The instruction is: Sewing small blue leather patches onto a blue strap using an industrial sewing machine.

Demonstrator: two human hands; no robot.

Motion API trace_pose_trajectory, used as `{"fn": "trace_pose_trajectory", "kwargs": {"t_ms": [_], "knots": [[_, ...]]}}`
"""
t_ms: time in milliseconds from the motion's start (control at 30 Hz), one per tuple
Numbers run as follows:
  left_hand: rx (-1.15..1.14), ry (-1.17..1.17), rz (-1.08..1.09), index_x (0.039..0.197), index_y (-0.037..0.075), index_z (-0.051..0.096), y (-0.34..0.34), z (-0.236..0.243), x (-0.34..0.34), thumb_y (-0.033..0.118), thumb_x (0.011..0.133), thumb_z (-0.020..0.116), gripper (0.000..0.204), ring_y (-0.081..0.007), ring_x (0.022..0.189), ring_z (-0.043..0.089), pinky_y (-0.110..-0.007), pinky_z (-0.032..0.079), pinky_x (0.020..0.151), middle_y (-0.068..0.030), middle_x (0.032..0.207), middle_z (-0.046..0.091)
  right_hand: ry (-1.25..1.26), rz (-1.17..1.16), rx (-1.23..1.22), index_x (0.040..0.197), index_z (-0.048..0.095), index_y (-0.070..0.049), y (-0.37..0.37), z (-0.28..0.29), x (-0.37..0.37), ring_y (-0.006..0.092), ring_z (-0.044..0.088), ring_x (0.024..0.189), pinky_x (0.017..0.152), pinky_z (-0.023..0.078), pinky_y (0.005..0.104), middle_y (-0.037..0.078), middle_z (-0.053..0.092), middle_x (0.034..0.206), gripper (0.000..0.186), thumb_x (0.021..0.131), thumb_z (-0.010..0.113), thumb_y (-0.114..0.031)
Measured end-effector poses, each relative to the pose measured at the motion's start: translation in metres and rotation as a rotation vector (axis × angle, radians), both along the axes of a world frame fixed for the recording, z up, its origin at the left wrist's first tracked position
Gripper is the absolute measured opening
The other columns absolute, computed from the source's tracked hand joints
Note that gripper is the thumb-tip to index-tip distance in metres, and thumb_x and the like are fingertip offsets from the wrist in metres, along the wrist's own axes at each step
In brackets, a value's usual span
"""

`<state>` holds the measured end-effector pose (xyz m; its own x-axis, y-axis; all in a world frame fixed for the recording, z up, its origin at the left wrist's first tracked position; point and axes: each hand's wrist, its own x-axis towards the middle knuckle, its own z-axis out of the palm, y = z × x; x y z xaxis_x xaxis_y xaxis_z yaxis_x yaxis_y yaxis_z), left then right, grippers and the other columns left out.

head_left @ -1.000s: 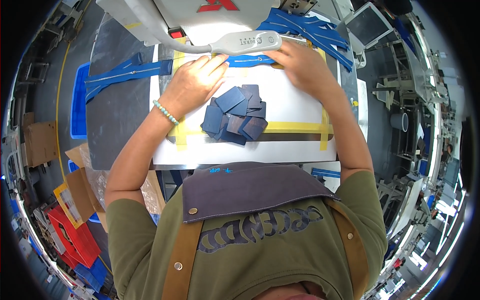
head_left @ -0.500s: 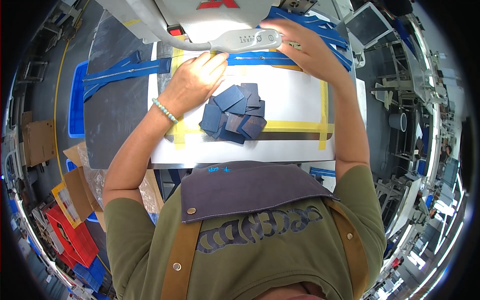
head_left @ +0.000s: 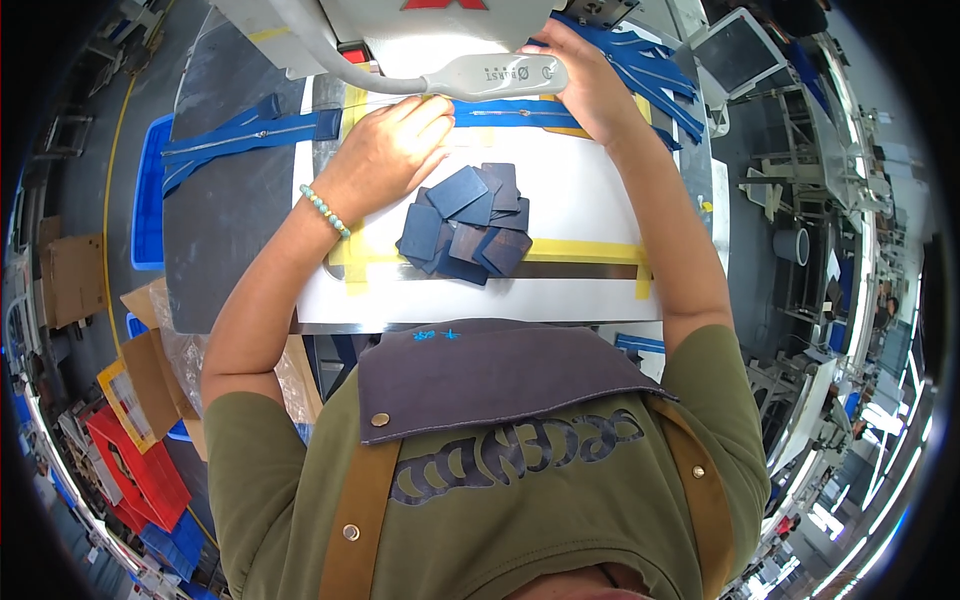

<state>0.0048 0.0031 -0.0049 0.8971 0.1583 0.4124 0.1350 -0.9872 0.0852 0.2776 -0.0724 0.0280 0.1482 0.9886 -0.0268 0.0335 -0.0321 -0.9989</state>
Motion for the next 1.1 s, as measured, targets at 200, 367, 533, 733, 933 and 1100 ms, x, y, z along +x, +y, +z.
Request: {"fn": "trace_pose_trajectory", "kwargs": {"t_ms": [200, 367, 533, 733, 933, 1100], "knots": [[0.041, -0.044, -0.029, 0.127, 0.003, 0.07, -0.004, 0.001, 0.003, 0.018, 0.094, 0.072, 0.037, -0.0221, 0.112, 0.067, -0.036, 0.054, 0.097, -0.0088, 0.131, 0.07, 0.499, -0.021, 0.039, 0.139, 0.059, -0.003, 0.016, -0.026, 0.006, 0.0163, 0.062, 0.118, 0.103, 0.049, 0.0307, 0.007, 0.066, 0.127, 0.037, 0.107, 0.05, -0.02], [0.071, -0.011, -0.039, 0.125, 0.003, 0.071, 0.001, -0.004, -0.001, 0.018, 0.094, 0.071, 0.034, -0.0203, 0.11, 0.067, -0.035, 0.054, 0.096, -0.0074, 0.13, 0.071, 0.497, 0.246, 0.055, 0.134, 0.064, -0.004, -0.009, 0.002, -0.001, 0.0243, 0.064, 0.119, 0.101, 0.054, 0.0392, 0.016, 0.067, 0.133, 0.033, 0.107, 0.052, -0.017], [0.11, 0.003, 0.012, 0.12, 0.003, 0.073, -0.004, 0.001, 0.002, 0.02, 0.094, 0.072, 0.032, -0.0203, 0.109, 0.067, -0.035, 0.054, 0.094, -0.0067, 0.127, 0.072, -1.174, 0.114, 0.422, 0.11, 0.078, -0.009, -0.044, 0.0, 0.005, 0.0283, 0.064, 0.103, 0.089, 0.053, 0.04, 0.005, 0.072, 0.108, 0.021, 0.09, 0.071, -0.011], [0.112, -0.039, 0.004, 0.12, 0.002, 0.073, -0.004, -0.002, 0.0, 0.02, 0.094, 0.072, 0.032, -0.0206, 0.106, 0.067, -0.034, 0.054, 0.092, -0.0066, 0.125, 0.072, -1.064, 0.037, 0.477, 0.106, 0.079, -0.008, -0.06, -0.025, -0.005, 0.0271, 0.065, 0.102, 0.088, 0.053, 0.0398, 0.004, 0.073, 0.106, 0.021, 0.087, 0.072, -0.003], [0.109, -0.058, -0.031, 0.121, 0.002, 0.073, -0.001, -0.005, 0.0, 0.019, 0.093, 0.072, 0.032, -0.0202, 0.105, 0.067, -0.034, 0.055, 0.092, -0.0066, 0.125, 0.073, -1.106, 0.026, 0.526, 0.105, 0.079, -0.008, -0.059, -0.03, -0.007, 0.0253, 0.066, 0.1, 0.087, 0.053, 0.0387, 0.004, 0.073, 0.105, 0.024, 0.083, 0.074, 0.001], [0.046, -0.035, -0.026, 0.119, 0.002, 0.074, -0.001, -0.002, -0.001, 0.019, 0.094, 0.071, 0.031, -0.02, 0.105, 0.068, -0.034, 0.055, 0.092, -0.0068, 0.123, 0.074, -1.097, 0.06, 0.552, 0.104, 0.079, -0.009, -0.059, -0.029, -0.007, 0.0251, 0.065, 0.1, 0.086, 0.053, 0.0384, 0.003, 0.074, 0.106, 0.025, 0.082, 0.075, 0.001]]}}
